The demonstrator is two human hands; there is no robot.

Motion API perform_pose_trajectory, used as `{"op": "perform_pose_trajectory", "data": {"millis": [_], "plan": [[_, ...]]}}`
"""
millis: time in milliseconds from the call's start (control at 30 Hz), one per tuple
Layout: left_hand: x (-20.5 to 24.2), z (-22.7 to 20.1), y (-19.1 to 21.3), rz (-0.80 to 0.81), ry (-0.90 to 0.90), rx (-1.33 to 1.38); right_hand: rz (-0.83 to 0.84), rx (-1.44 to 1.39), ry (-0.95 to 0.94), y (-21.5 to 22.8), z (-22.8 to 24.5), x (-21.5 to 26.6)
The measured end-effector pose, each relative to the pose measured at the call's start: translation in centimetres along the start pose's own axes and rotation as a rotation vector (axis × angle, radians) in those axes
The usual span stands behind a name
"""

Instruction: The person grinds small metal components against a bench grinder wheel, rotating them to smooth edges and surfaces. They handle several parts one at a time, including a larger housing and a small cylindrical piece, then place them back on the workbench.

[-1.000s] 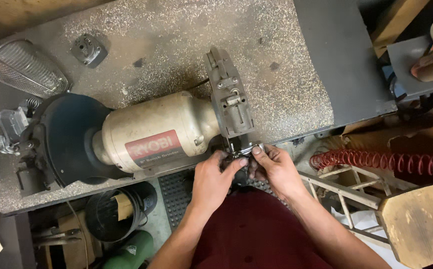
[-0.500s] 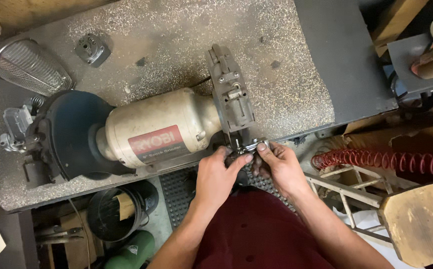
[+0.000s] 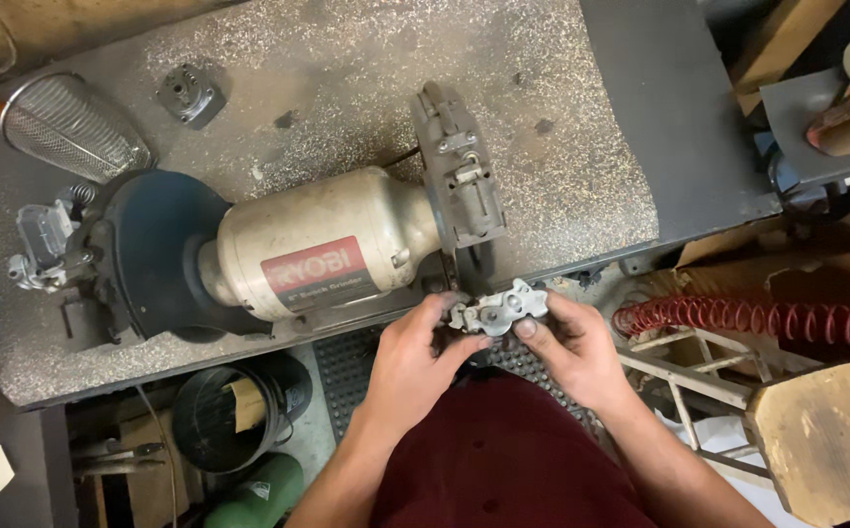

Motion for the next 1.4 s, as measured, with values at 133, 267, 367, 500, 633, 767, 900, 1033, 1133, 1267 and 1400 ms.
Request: {"op": "perform_pose_trajectory", "data": {"millis": [133, 267, 367, 500, 633, 767, 900, 1033, 1133, 1267, 1400], "plan": [[-0.6, -0.5, 0.1, 0.002, -0.016, -0.030, -0.018, -0.085, -0.027, -0.7, 0.4, 0.0], [-1.1, 0.2, 0.1, 0.031, 0.036, 0.026, -0.071, -0.175, -0.024, -1.1, 1.3, -0.5], [-1.6, 2.2, -0.7, 0.057, 0.118, 0.174, -0.123, -0.168, -0.115, -1.3, -0.5, 0.1], [-1.9, 4.8, -2.9, 0.140, 0.305, 0.813, -0.213, -0.300, -0.279, -1.5, -3.6, 0.5], [-1.9, 4.8, -3.9, 0.103, 0.386, 1.117, -0.258, -0.471, -0.327, -1.6, -7.3, 1.0], [-2.2, 4.2, -4.5, 0.051, 0.393, 1.224, -0.265, -0.639, -0.382, -1.6, -8.2, 0.6], [-2.4, 4.2, -5.0, -0.002, 0.392, 1.257, -0.264, -0.730, -0.423, -1.6, -8.6, 0.4], [-2.4, 4.7, -5.8, -0.044, 0.400, 1.282, -0.253, -0.762, -0.459, -1.4, -9.2, 0.5], [-2.4, 4.5, -6.0, -0.060, 0.405, 1.299, -0.243, -0.795, -0.487, -1.2, -9.7, 0.6], [-2.4, 4.0, -6.1, -0.110, 0.426, 1.331, -0.216, -0.826, -0.534, -0.9, -10.4, 0.5], [-2.4, 4.2, -6.8, -0.129, 0.439, 1.372, -0.172, -0.805, -0.594, -0.2, -10.3, 0.2]]}}
Point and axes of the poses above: each hand's wrist, its own x-axis away from the middle knuckle, its own y-axis out of the back of the hand, z = x × y, the point moved 4 cm from there along -x, towards the middle knuckle, and after that the axes turned 13 degrees about z, right-handed, at the moved point
